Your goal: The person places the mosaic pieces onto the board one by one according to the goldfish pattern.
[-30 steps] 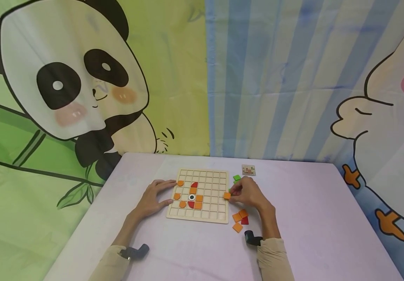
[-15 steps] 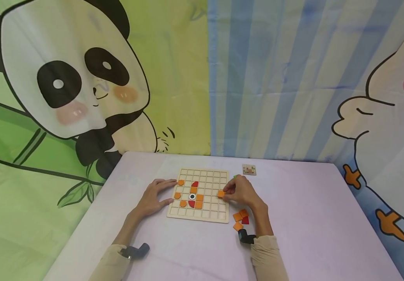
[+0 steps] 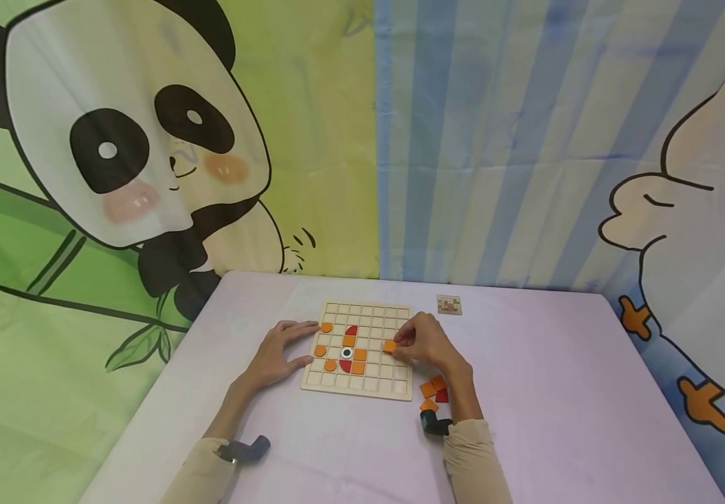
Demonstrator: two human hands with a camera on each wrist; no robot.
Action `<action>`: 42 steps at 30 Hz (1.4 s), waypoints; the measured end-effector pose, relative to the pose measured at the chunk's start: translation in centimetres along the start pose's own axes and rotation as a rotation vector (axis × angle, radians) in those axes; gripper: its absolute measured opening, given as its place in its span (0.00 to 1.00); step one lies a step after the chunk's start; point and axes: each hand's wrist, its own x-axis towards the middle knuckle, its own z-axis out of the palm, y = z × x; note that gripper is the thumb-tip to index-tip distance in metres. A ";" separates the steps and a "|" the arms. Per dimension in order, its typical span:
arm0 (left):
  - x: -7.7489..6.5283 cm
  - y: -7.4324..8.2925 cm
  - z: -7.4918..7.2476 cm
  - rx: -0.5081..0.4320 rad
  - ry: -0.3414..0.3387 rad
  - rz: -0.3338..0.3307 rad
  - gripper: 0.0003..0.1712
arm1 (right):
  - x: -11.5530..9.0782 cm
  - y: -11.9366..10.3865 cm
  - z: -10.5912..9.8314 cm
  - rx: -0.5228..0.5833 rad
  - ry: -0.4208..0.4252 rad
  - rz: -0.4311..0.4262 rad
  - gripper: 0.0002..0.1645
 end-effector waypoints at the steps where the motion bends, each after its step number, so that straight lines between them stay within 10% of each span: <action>1: 0.0 0.0 0.0 0.000 0.000 -0.001 0.39 | 0.2 0.0 0.1 -0.006 -0.001 -0.004 0.10; 42: 0.0 0.2 0.0 -0.003 0.008 0.001 0.40 | 3.5 -1.0 3.9 0.037 -0.017 -0.032 0.08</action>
